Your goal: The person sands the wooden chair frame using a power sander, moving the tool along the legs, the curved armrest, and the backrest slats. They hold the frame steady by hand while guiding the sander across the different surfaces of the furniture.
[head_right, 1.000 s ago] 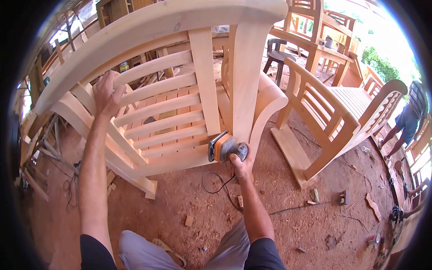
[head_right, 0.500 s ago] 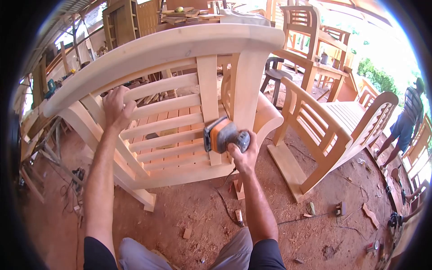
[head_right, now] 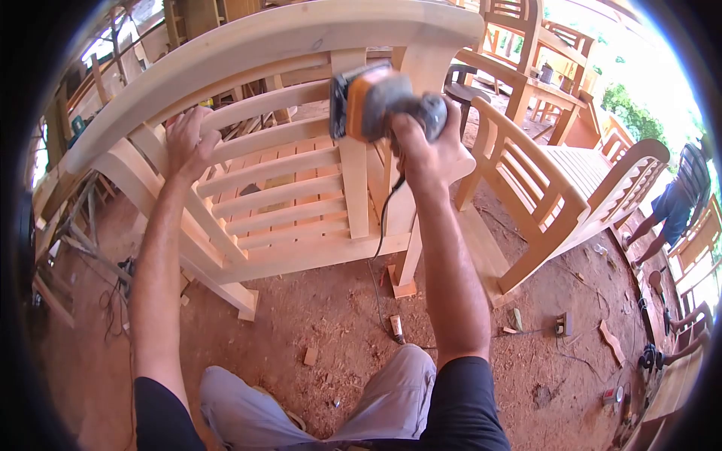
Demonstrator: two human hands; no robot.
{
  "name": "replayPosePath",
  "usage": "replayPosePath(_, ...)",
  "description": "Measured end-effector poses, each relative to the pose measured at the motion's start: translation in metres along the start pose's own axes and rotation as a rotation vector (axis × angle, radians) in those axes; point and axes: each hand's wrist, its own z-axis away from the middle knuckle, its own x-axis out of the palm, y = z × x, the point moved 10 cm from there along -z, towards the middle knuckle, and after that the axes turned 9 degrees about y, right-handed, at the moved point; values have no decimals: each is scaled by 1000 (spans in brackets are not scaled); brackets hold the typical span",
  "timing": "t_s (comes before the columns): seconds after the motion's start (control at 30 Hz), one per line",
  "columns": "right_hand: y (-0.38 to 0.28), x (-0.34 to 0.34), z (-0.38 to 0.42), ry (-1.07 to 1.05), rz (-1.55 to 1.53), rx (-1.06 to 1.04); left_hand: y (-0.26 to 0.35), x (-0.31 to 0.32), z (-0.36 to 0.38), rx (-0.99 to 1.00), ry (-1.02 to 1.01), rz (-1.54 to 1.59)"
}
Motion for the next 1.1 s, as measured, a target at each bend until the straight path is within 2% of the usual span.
replayPosePath(0.07,33,-26,28,23,-53,70,-1,2,2,-8,-6,0)
replayPosePath(0.1,57,-47,36,44,3,-45,-1,3,2,-31,-35,-5)
replayPosePath(0.13,66,-47,65,74,-133,160,-2,3,2,-60,-67,-23)
replayPosePath(0.17,82,-53,83,43,-123,208,-4,3,2,-76,-82,-46)
replayPosePath(0.27,125,-60,131,-8,-102,167,0,1,1,-124,-128,-84)
replayPosePath(0.37,174,-64,188,-18,-80,317,-10,8,1,-193,-188,-114)
replayPosePath(0.5,167,-28,244,-113,11,444,-8,2,-1,-172,-182,-78)
replayPosePath(0.57,167,-22,262,-99,41,402,-10,3,2,-202,-212,-42)
replayPosePath(0.6,163,-12,272,-108,3,494,-12,5,3,-199,-223,-38)
replayPosePath(0.8,169,20,295,-151,133,426,-16,7,-1,-197,-324,75)
replayPosePath(0.9,158,37,298,-152,234,331,-14,3,0,-165,-332,111)
replayPosePath(0.93,153,43,298,-152,275,293,-12,-4,1,-123,-264,91)
replayPosePath(1.03,147,63,301,-111,325,247,-11,-5,5,-95,-419,155)
replayPosePath(1.1,148,75,306,-73,337,256,-14,-6,6,-82,-417,228)
